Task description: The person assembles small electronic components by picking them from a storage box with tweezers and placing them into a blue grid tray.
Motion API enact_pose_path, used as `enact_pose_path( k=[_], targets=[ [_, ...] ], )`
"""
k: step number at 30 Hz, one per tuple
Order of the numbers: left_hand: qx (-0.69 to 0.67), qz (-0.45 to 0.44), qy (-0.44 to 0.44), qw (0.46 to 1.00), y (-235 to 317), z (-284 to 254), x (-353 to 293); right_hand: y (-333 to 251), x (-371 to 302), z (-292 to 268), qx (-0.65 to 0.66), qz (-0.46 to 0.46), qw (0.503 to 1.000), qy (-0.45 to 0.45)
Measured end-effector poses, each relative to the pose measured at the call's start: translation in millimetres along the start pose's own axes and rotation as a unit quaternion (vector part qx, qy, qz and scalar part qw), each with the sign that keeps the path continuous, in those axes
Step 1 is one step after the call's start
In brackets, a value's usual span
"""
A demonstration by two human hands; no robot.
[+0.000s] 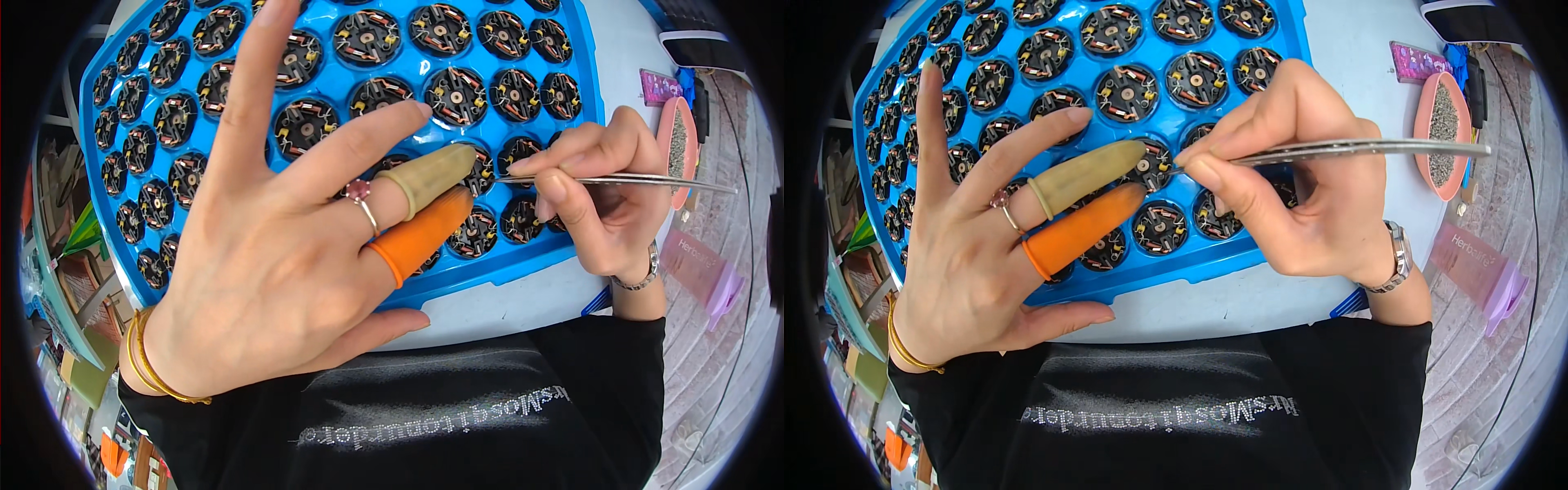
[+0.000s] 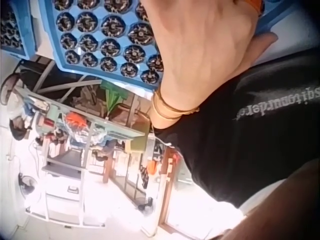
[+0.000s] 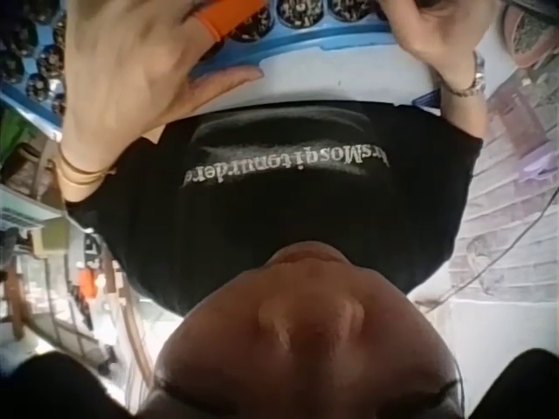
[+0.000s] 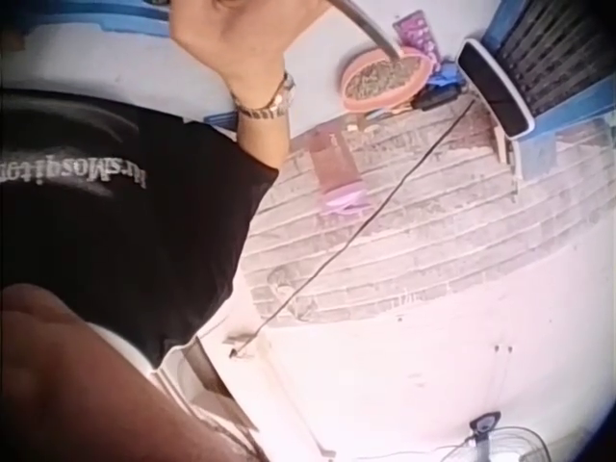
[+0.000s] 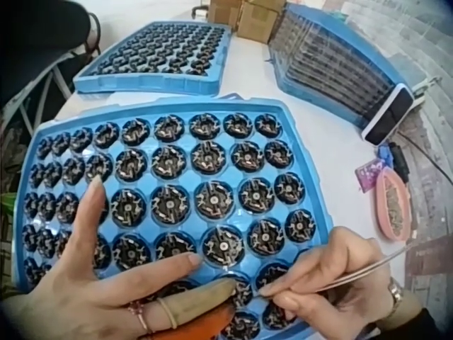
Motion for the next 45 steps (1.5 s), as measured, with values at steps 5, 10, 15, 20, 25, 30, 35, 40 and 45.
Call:
enact_pose_path(
  k=[5, 10, 15, 20, 25, 30, 35, 40, 45],
  targets=[
    [0.015, 0.016, -0.002, 1.000, 0, 0, -1, 0, 2, 1, -0.010, -0.004, 1.000, -0.011],
    [0.034, 0.030, -0.001, 0.999, 4, -3, 0, -1, 2, 3, -0.037, -0.014, 0.999, -0.027],
    [0.047, 0.017, -0.018, 0.999, 5, -8, 3, 5, -1, -1, 0.034, 0.060, 0.998, 0.008],
    [0.052, 0.016, -0.014, 0.998, -1, -17, 12, 3, -11, -12, 0.141, 0.104, 0.983, 0.051],
    [0.063, 0.026, -0.005, 0.998, 0, -16, 17, 3, -17, -20, 0.162, 0.183, 0.970, 0.016],
    [0.083, 0.044, 0.005, 0.996, 6, -13, 19, 0, 3, -26, 0.028, 0.108, 0.993, 0.028],
    [0.070, 0.062, 0.029, 0.995, 5, -7, 22, 0, 10, -19, -0.043, 0.015, 0.999, 0.014],
    [0.085, 0.076, 0.026, 0.993, 2, -7, 22, 0, 9, -22, -0.057, -0.003, 0.998, 0.013],
    [0.074, 0.063, 0.024, 0.995, -3, -10, 25, 1, 13, -18, -0.033, 0.006, 0.999, 0.022]
  ],
)
Point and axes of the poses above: each hand's wrist, its own x-axis towards the middle knuckle, its own z-axis out of the palm, y = z × x, the point moved 5 cm from there along x, towards the middle knuckle, and after that the axes turned 7 degrees about y, right-handed, at the moved point
